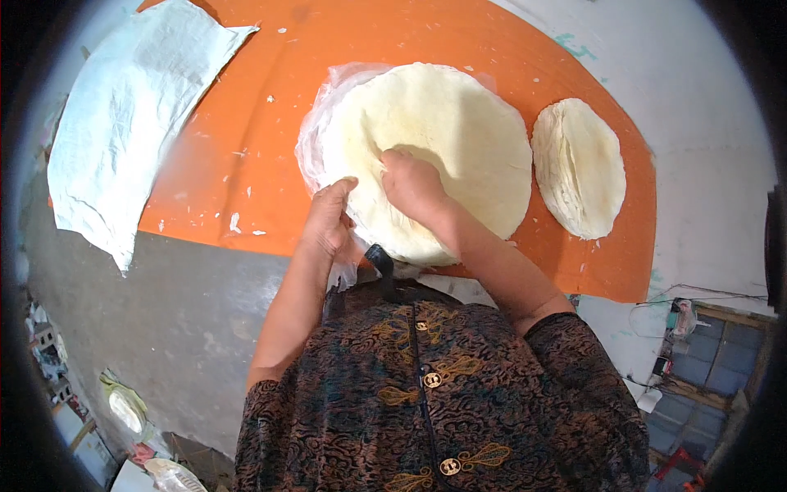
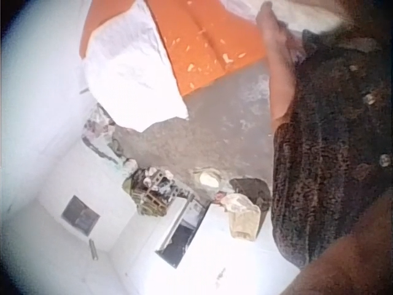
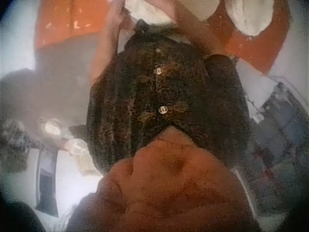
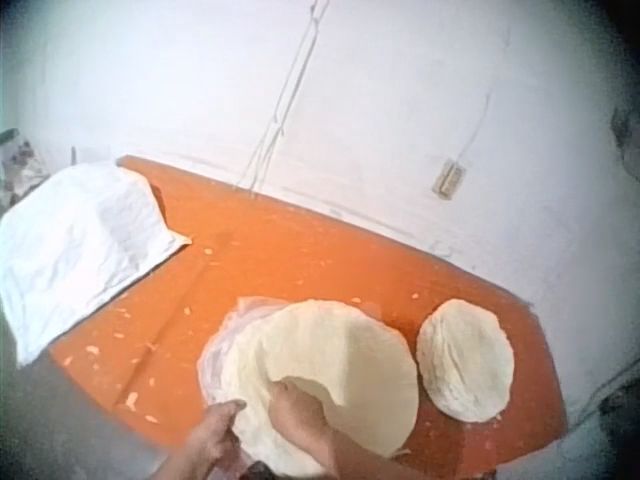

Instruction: The person separates thin sheets of dough from a large stack on a table, placing them into a second stack.

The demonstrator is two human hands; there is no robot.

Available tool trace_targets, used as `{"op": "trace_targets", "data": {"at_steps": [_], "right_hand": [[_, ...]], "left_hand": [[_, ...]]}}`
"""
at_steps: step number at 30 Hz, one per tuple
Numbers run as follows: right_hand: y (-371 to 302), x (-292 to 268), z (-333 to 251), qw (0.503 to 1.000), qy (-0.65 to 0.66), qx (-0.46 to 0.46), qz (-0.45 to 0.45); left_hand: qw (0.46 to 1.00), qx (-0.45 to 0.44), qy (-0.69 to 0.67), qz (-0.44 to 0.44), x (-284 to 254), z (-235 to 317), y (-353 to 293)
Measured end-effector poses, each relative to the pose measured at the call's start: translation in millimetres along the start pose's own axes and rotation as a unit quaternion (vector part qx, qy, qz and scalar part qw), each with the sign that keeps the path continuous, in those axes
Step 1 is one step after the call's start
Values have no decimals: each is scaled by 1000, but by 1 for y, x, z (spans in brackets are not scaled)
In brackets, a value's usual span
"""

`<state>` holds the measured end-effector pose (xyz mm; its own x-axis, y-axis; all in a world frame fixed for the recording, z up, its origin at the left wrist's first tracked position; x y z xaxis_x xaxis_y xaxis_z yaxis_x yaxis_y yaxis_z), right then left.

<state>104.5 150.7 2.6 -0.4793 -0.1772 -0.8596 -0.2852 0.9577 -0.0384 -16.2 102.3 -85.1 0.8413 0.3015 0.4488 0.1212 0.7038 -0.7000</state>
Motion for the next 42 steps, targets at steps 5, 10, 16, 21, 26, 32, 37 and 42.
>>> {"op": "trace_targets", "data": {"at_steps": [5,10,16,21,26,32,37,42], "right_hand": [[-2,-18,-20,996,56,5,-63],[-7,-12,-29,998,19,-15,-61],[-7,0,-22,997,-56,-11,-45],[-4,-3,33,920,347,163,-85],[0,-14,-5,989,41,118,-73],[-13,-27,58,789,590,172,-17],[-67,-169,247,687,669,136,249],[-84,-313,77,706,623,-19,335]], "left_hand": [[999,3,0,-54,-4,0,4],[997,17,16,-79,-7,4,0],[997,31,35,-68,-3,4,0],[998,-36,-2,-56,16,1,0],[998,-43,43,3,5,0,11],[999,14,26,31,2,1,9],[999,7,49,18,8,-2,15],[1000,5,18,10,6,1,8]]}}
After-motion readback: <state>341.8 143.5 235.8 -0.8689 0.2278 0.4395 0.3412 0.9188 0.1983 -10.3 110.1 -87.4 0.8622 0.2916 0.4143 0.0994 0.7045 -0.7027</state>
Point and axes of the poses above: each hand's wrist, its own y-axis towards the middle knuckle, its own x-axis out of the palm, z = x × y, the point moved 7 cm from there along y, towards the middle knuckle, and after that the axes turned 9 degrees about y, right-handed, at the moved point
